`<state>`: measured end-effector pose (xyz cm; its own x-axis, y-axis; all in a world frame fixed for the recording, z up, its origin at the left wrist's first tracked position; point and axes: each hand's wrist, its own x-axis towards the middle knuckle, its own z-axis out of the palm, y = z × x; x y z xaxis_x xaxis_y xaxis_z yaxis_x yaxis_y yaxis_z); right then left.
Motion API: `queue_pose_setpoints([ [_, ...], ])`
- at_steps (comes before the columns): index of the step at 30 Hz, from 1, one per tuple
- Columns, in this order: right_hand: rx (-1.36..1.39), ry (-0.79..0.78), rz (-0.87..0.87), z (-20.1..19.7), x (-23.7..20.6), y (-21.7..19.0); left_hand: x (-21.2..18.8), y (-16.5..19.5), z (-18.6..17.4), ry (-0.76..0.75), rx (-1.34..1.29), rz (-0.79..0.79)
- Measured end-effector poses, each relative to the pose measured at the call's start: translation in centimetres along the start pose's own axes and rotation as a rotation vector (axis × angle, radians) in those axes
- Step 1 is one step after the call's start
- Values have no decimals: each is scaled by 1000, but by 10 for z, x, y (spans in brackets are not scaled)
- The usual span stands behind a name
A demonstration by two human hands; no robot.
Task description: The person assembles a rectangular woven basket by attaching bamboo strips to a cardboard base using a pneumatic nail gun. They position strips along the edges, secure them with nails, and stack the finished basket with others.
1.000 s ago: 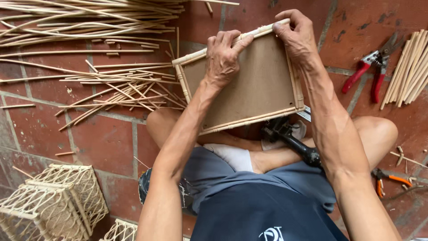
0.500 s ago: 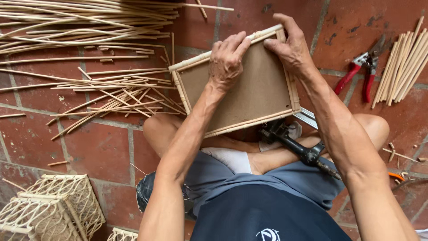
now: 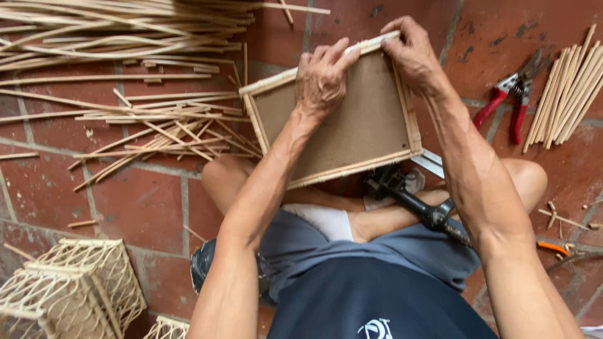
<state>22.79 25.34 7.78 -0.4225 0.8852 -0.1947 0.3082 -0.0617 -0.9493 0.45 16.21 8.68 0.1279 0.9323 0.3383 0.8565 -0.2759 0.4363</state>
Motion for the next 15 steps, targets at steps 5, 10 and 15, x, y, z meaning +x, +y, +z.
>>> queue_pose_setpoints([
  [5, 5, 13, 80, 4, -3, -17, 1, -1, -2, 34, 48, 68],
  [10, -55, 90, 182, 7, -3, -27, 4, 9, 2, -8, 30, -48],
  [15, -210, 120, -69, 14, 5, -45, 10, 27, -1, 105, 51, -150],
])
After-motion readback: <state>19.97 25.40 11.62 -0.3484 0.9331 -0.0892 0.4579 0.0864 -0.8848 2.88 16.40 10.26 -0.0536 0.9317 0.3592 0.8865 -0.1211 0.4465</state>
